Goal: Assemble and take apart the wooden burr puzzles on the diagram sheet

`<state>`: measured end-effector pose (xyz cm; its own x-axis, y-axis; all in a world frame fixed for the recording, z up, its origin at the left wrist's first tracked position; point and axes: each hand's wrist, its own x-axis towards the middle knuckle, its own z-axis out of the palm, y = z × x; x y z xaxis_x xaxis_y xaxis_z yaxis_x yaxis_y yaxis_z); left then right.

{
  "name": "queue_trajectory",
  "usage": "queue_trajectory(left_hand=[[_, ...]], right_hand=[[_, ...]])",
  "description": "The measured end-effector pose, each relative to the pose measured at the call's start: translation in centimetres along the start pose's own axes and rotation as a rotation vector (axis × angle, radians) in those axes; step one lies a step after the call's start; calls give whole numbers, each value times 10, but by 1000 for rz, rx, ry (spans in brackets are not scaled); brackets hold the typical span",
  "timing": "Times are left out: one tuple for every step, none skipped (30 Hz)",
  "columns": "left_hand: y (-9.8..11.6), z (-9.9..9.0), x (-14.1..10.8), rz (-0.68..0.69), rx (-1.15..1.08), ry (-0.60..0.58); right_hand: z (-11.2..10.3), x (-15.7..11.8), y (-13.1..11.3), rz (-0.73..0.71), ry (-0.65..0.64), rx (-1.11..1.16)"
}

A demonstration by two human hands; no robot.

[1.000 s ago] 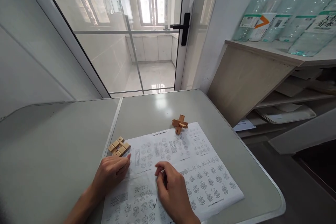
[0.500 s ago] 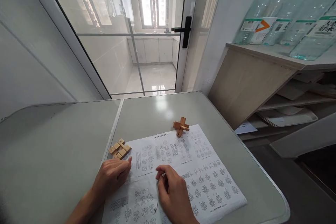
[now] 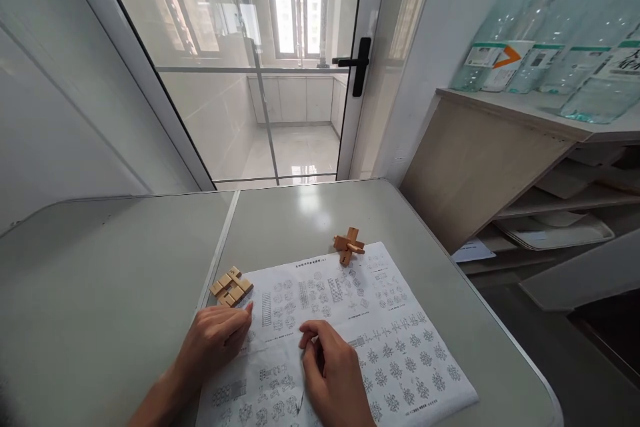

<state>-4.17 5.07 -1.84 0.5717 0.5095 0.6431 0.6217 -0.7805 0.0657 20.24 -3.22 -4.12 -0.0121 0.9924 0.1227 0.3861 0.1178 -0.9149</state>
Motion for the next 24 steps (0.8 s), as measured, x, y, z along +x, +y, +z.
queue_trajectory(left_hand=[[0,1,0,2,-6,2],[0,1,-1,7,-14,4],[0,2,-1,11,-22,6],[0,3,-1,12,-29,7],[1,3,-1,14,-36,7],[1,3,-1,14,-41,5],[1,3,-1,13,-45,1],[1,3,-1,13,-49,-3],[2,3,-1,12,-52,-4],[2,3,-1,11,-54,-5],[2,3,-1,9,-55,-3],[2,3,-1,5,-53,-3],[2,3,-2,4,-53,-1],[2,3,-2,2,-52,0],[2,3,-2,1,-50,0],[2,3,-1,1,-48,3],[2,3,-1,1,-46,4],[2,2,0,1,-46,5],[3,2,1,2,-46,7],[3,2,2,2,-48,9],[4,2,3,1,-53,11],[4,2,3,-1,-58,10],[4,2,3,-4,-63,9],[5,2,3,-6,-66,8]], right_hand=[[0,0,-1,2,-1,4],[-1,1,-1,4,-3,8],[-1,1,-2,5,-6,11],[-1,2,-3,6,-8,13],[-2,2,-3,9,-6,15],[-2,3,-4,11,-5,17],[-3,3,-4,13,-4,21],[-4,4,-5,16,-9,26],[-5,5,-5,18,-17,32],[-6,6,-5,19,-25,39],[-7,7,-5,18,-33,46],[-9,8,-5,16,-33,52],[-12,10,-5,15,-20,56],[-15,12,-5,16,-1,57],[-19,15,-4,17,39,51],[-24,19,-3,17,90,37],[-29,23,-2,3,143,7],[-35,29,-1,-19,196,-43],[-41,35,1,-42,269,-101],[-47,41,2,-75,336,-159],[-54,49,4,-101,403,-216],[-60,56,5,-120,474,-265],[-66,64,8,-136,503,-305],[-70,72,11,-150,524,-341]])
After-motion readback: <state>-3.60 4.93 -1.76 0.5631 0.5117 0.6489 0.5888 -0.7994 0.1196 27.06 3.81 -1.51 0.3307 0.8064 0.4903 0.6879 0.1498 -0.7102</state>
